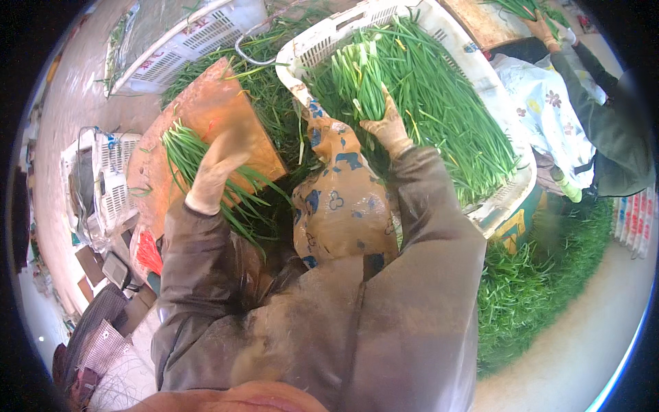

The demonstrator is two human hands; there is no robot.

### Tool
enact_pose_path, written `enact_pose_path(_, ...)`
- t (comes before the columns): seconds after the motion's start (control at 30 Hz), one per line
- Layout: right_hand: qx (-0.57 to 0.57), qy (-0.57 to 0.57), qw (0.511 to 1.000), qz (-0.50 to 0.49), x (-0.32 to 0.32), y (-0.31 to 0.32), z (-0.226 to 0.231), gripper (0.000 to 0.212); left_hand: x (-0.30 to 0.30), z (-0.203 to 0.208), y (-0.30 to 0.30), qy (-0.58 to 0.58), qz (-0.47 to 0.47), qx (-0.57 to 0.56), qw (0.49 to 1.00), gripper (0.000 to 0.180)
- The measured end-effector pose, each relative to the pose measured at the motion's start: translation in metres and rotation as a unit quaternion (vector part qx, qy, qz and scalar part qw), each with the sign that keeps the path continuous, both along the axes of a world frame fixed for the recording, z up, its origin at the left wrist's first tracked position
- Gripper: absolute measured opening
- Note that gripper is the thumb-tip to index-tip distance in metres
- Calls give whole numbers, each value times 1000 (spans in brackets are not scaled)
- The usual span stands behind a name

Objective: The person bundles green onions by gathering several stalks together, tapping them against a wooden board to align the roots, and securing the bundle with a red tie.

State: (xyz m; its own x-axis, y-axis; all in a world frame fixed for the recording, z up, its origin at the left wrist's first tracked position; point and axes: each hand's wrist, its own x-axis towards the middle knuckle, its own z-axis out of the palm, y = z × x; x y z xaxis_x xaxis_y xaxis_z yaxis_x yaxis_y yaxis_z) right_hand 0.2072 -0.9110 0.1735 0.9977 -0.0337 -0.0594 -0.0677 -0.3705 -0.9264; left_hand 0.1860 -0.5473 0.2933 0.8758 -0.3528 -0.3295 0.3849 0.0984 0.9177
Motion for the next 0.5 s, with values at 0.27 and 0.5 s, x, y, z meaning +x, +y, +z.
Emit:
enact_pose_path(0.27, 89, -121, 988, 14, -34, 25, 26, 97, 60, -28, -186, -69, 19, 20, 997, 130)
enact_pose_path(0.5, -313, 70, 934, 157, -47, -11, 106, 94, 62, -57, -190, 29, 45, -288, 956, 92)
